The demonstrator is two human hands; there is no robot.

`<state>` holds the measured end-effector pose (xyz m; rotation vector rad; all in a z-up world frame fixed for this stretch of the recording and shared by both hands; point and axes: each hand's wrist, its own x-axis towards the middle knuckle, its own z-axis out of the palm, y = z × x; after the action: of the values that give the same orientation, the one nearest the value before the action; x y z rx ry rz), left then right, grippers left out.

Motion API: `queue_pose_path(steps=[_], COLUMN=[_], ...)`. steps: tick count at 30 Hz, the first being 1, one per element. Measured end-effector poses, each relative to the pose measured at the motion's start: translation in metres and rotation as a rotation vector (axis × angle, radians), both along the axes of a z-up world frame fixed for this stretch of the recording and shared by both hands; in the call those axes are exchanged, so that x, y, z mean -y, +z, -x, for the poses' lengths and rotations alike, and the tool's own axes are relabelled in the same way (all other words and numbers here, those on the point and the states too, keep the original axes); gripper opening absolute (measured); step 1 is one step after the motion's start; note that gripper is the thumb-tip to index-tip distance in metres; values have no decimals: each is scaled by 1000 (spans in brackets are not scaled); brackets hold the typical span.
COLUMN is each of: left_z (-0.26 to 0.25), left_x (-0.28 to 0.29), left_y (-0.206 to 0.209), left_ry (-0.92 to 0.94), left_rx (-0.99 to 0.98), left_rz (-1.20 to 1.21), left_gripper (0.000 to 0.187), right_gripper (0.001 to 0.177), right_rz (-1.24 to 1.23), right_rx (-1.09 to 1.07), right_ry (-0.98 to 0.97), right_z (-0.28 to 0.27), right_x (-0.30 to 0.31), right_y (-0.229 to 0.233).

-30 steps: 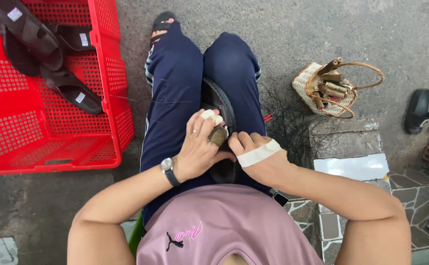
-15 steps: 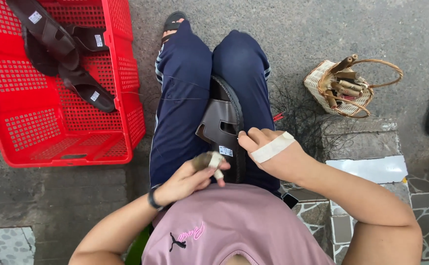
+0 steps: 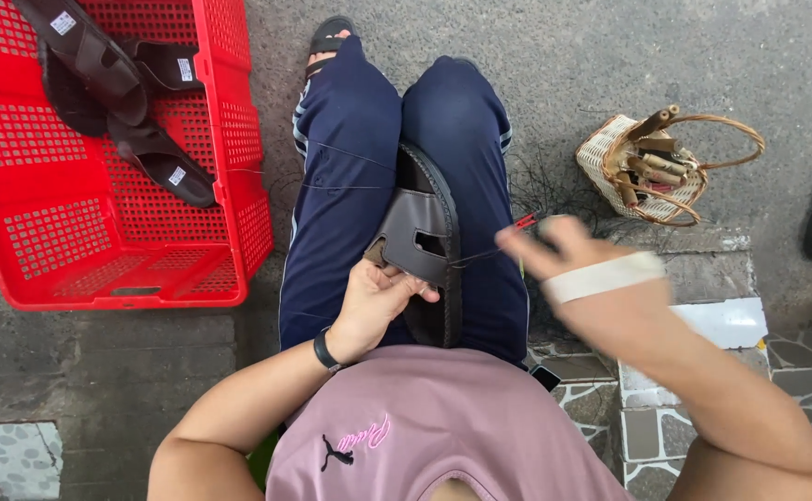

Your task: Hand-stitching the components of a leather sandal using a needle and thread while sitting on the ground.

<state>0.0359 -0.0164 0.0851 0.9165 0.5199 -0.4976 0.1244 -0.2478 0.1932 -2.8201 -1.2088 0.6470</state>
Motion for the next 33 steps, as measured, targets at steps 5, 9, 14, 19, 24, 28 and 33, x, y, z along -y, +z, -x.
queue_pose_path(steps=[5, 9, 14, 19, 24, 28, 33], left_z=[37, 26, 33, 41, 19, 3, -15], left_x=[2, -21, -25, -72, -171, -107, -69], left_y=[-50, -19, -7, -5, 10, 19, 31], left_ry=[-280, -362, -278, -78, -505, -233, -372], left_rx=[117, 154, 312, 501, 389, 943, 1140], left_rz=[-106, -236, -331, -1057, -1978, -1846, -1705], left_gripper=[30, 23, 37, 25, 5, 25, 28], right_gripper=[54, 16, 15, 15, 18, 35, 52], right_rz=[-133, -597, -469, -1519, -1789, -1413, -769], right_rx=[-655, -935, -126, -1148, -329, -349, -268], right_ry=[-118, -257, -256, -1108, -1450, -1073, -326], right_z=[-3, 26, 34, 34, 11, 12, 6], right_x=[-19, -32, -17, 10, 161, 32, -42], right_y=[15, -19, -67, -27, -36, -38, -56])
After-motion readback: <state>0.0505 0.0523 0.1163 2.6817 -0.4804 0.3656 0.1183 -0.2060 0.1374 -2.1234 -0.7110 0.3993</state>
